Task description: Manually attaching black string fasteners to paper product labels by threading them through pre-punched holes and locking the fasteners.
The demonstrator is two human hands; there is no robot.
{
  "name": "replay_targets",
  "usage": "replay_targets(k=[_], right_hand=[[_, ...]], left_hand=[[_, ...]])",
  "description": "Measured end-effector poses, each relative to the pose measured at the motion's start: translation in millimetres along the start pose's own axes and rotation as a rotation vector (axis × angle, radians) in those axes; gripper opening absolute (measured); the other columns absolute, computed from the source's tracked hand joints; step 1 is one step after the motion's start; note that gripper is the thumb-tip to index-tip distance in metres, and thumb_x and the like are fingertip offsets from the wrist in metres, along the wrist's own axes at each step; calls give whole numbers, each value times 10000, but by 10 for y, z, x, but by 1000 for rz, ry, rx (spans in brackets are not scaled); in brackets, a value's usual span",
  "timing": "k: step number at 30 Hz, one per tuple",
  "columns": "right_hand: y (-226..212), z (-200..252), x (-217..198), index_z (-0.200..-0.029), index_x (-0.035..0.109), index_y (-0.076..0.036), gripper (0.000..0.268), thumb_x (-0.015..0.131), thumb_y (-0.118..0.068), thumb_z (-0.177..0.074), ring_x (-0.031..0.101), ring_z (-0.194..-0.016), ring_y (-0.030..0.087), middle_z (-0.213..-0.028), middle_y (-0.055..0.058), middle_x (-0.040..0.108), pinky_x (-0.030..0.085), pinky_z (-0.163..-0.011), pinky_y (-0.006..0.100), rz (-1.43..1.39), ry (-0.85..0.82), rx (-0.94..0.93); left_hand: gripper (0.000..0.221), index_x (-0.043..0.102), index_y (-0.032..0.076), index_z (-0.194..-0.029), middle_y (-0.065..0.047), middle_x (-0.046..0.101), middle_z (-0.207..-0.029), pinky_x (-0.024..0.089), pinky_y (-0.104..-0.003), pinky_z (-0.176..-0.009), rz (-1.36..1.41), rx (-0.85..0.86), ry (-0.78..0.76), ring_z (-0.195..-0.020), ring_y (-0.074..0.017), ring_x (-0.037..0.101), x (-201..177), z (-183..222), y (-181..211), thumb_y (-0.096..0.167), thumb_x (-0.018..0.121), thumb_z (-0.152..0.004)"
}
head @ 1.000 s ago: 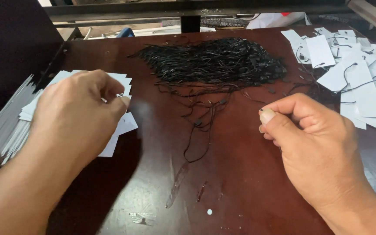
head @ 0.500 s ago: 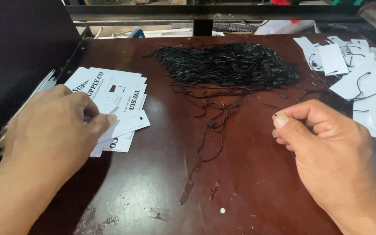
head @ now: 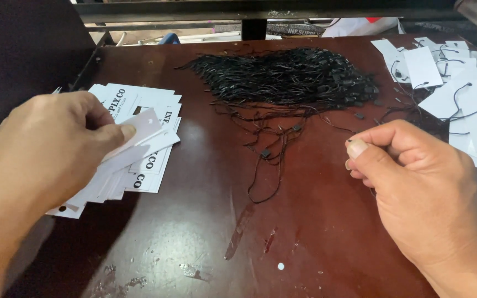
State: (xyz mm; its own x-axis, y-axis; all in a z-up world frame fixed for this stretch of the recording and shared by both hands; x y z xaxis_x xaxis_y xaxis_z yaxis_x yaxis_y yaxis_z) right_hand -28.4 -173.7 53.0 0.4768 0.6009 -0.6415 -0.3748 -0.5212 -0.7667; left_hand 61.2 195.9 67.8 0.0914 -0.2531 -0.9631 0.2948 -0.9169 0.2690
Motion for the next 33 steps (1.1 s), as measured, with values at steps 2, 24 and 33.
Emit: replay_targets(k=[2, 24, 33], right_hand=[[-6, 4, 2, -898, 804, -161, 152, 677, -233, -942, 682, -773, 126, -780, 25, 759, 505, -819, 265, 3, -4, 1], [19, -86, -63, -906, 747, -105, 81, 688, -155, -931, 683, -729, 105, -765, 35, 723, 597, -712, 235, -268, 64, -104], [69, -361, -201, -940, 770, -201, 113, 659, -223, -951, 538, -692, 77, -769, -77, 679, 435, -680, 267, -1, 128, -295]], left_hand=[[310, 781, 153, -897, -176, 755, -846, 477, -501, -708, 0, 17, 11, -777, -381, 670, 12, -34, 2, 429, 644, -931], [543, 768, 254, -1142, 73, 812, -928, 512, -292, -648, 684, 137, -447, -744, -137, 693, 566, 882, 1612, 72, 485, -716], [593, 712, 276, -1254, 45, 810, -1091, 557, -308, -811, 839, 348, -494, -976, -171, 733, 721, 1070, 2219, 119, 486, -729]])
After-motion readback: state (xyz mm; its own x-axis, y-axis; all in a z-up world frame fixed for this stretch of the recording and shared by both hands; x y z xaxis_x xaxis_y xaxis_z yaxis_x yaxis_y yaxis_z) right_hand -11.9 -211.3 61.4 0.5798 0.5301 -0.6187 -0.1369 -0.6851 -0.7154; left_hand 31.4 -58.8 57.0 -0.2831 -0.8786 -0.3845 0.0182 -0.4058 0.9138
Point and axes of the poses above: each hand's wrist, its own z-axis away from the middle knuckle, its own x-axis out of the palm, y = z × x, the point moved 9 cm from there along -z, towards the middle knuckle
